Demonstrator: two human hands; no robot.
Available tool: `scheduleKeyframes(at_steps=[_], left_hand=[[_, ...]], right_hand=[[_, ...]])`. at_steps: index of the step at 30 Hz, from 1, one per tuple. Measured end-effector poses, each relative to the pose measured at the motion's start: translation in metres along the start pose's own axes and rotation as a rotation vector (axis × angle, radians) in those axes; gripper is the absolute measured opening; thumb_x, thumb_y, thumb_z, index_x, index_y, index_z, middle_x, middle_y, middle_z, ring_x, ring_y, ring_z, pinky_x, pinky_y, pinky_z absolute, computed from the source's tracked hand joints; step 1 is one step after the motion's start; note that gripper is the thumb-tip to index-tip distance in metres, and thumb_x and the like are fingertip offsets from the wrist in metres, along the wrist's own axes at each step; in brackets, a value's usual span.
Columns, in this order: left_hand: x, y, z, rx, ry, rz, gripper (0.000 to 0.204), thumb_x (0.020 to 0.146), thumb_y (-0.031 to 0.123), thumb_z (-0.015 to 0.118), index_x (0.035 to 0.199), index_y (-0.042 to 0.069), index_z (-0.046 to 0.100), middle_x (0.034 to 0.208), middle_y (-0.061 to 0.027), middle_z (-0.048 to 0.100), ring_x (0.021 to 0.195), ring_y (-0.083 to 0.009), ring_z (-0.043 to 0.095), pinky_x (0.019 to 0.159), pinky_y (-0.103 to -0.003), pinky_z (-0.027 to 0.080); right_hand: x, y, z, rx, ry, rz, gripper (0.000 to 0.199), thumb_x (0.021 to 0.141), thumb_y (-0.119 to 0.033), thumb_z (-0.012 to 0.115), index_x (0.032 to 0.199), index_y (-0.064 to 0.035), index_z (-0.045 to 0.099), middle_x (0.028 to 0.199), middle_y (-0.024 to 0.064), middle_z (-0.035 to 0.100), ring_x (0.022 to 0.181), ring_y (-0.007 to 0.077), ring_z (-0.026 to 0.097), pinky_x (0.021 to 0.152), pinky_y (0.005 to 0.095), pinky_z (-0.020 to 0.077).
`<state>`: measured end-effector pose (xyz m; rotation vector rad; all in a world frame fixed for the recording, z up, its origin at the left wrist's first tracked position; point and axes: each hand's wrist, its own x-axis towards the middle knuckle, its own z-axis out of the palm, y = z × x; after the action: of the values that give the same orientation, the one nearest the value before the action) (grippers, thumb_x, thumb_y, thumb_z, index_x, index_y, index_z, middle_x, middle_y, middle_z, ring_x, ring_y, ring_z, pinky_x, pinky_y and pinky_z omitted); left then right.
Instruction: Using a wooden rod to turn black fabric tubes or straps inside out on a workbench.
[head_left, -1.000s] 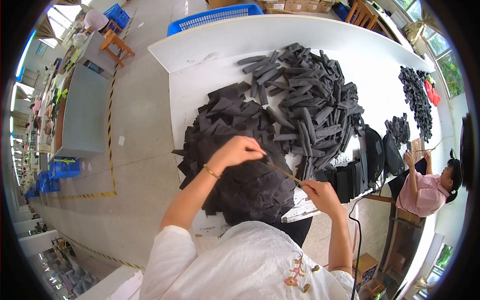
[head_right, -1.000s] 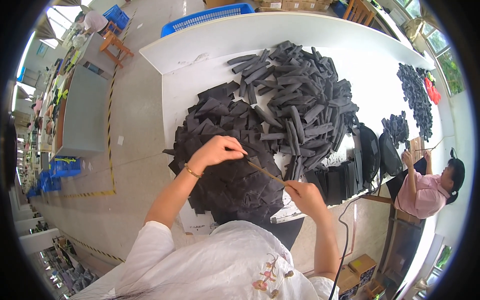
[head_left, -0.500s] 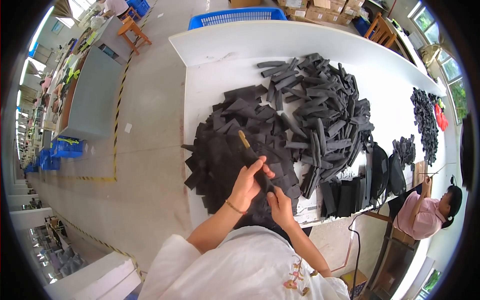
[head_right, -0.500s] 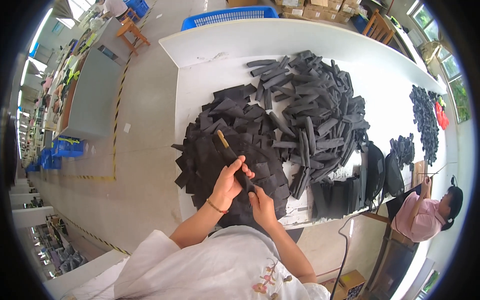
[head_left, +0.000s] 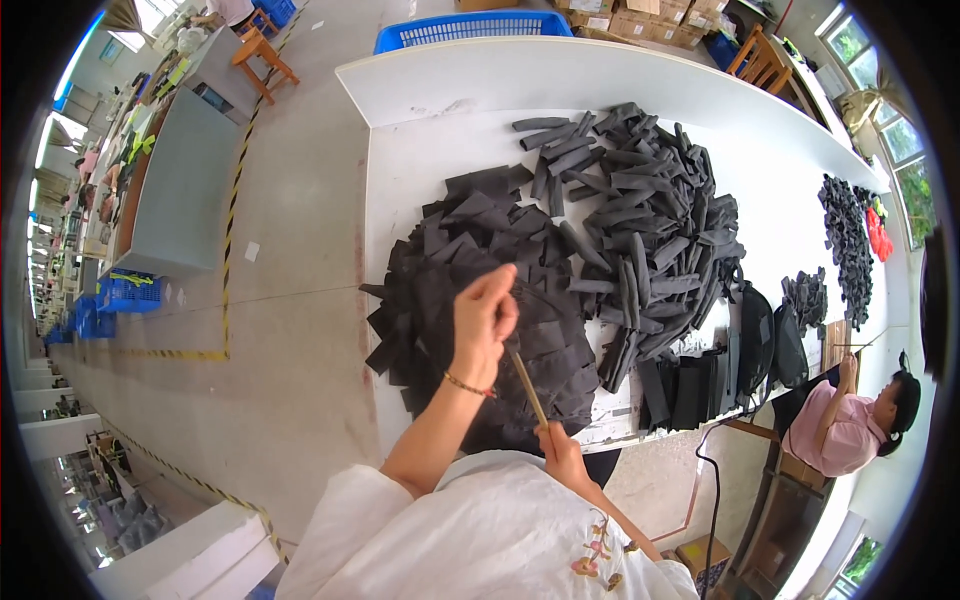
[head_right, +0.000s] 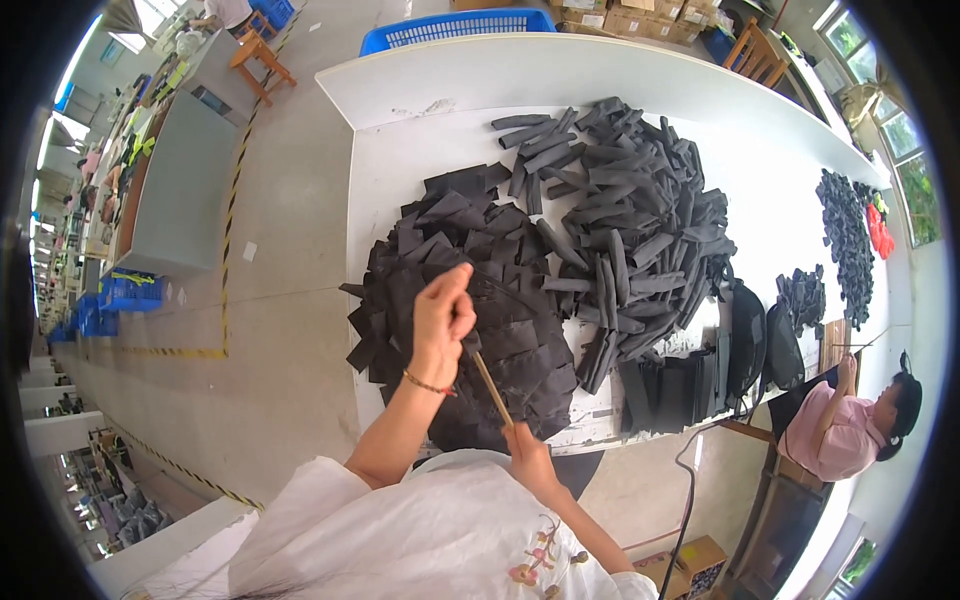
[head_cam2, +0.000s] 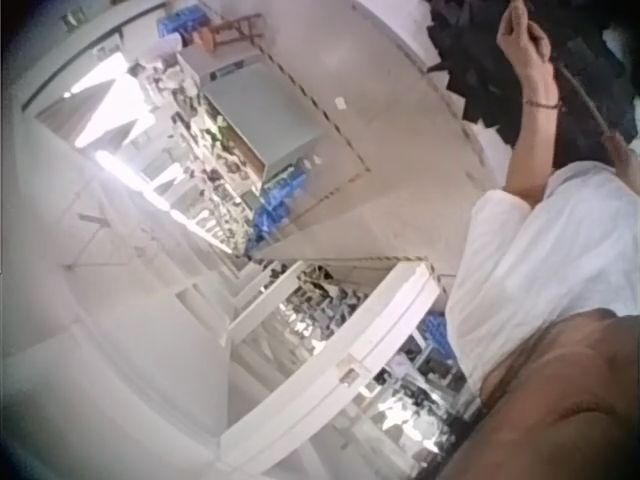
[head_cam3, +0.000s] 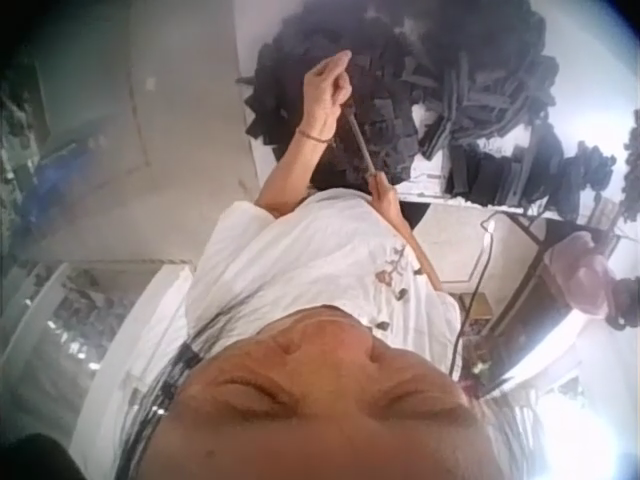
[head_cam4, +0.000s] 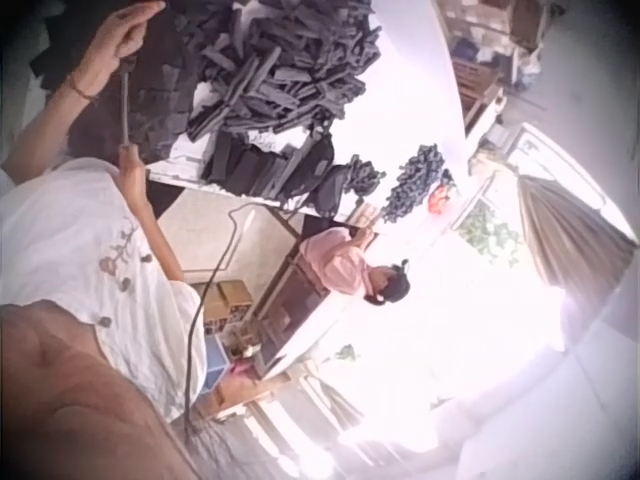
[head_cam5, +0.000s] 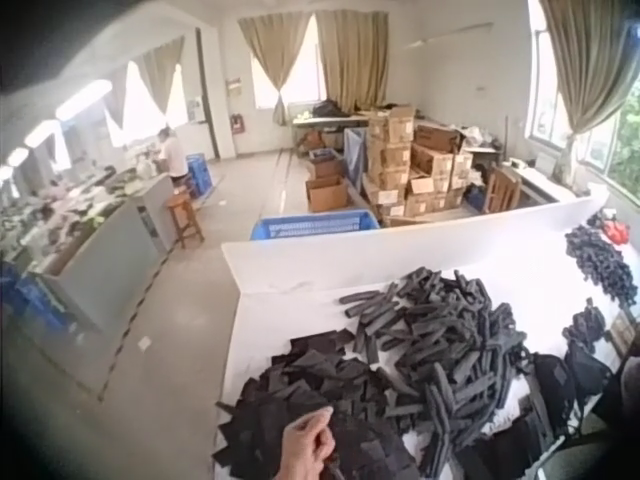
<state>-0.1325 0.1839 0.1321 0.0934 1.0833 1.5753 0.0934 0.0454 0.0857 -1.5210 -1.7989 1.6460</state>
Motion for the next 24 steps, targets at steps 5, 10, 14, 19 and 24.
scheduleKeyframes(at_steps=[5, 10, 14, 19, 24], left_hand=[[0.017, 0.001, -0.001, -0.043, -0.035, -0.040, 0.018, 0.090, 0.016, 0.065, 0.098, 0.000, 0.066, 0.051, 0.0029, 0.044, 0.035, -0.0047, 0.030, 0.036, -0.021, 0.020], [0.027, -0.037, -0.018, -0.292, 0.135, -0.148, 0.014, 0.089, 0.018, 0.066, 0.083, 0.008, 0.059, 0.052, 0.0042, 0.043, 0.039, -0.0056, 0.032, 0.040, -0.022, 0.025], [0.025, -0.070, -0.009, -0.458, 0.157, -0.249, 0.016, 0.088, 0.017, 0.066, 0.081, 0.009, 0.055, 0.059, 0.0020, 0.047, 0.041, -0.0065, 0.034, 0.042, -0.022, 0.027], [0.001, -0.067, -0.004, -0.343, 0.174, -0.222, 0.015, 0.088, 0.018, 0.066, 0.083, 0.009, 0.055, 0.061, 0.0004, 0.051, 0.044, -0.0073, 0.039, 0.043, -0.022, 0.029], [-0.006, -0.061, -0.007, 0.210, -0.140, -0.061, 0.040, 0.088, 0.025, 0.066, 0.121, 0.003, 0.057, 0.097, -0.0073, 0.066, 0.086, -0.0116, 0.062, 0.070, -0.024, 0.049]], right_hand=[[-0.044, 0.018, -0.046, -0.032, -0.168, 0.102, 0.013, 0.096, -0.012, 0.049, 0.100, -0.0027, 0.057, 0.074, 0.0184, 0.059, 0.065, 0.0271, 0.063, 0.060, 0.0348, 0.0472], [-0.043, -0.007, -0.075, -0.258, 0.113, 0.013, 0.021, 0.088, -0.017, 0.064, 0.077, -0.0012, 0.055, 0.057, 0.0150, 0.054, 0.048, 0.0236, 0.055, 0.049, 0.0345, 0.0434], [0.026, -0.024, -0.031, -0.073, 0.476, -0.226, 0.022, 0.082, -0.011, 0.074, 0.096, -0.0043, 0.059, 0.059, 0.0015, 0.052, 0.050, 0.0076, 0.046, 0.047, 0.0240, 0.0380], [0.093, -0.069, -0.028, 0.116, 0.577, -0.351, 0.009, 0.089, -0.006, 0.064, 0.096, -0.0026, 0.060, 0.062, -0.0041, 0.045, 0.056, 0.0036, 0.038, 0.050, 0.0206, 0.0320], [0.098, -0.079, -0.054, 0.231, 0.446, -0.209, 0.012, 0.092, -0.007, 0.060, 0.082, -0.0011, 0.058, 0.068, -0.0020, 0.047, 0.061, 0.0071, 0.042, 0.055, 0.0222, 0.0347]])
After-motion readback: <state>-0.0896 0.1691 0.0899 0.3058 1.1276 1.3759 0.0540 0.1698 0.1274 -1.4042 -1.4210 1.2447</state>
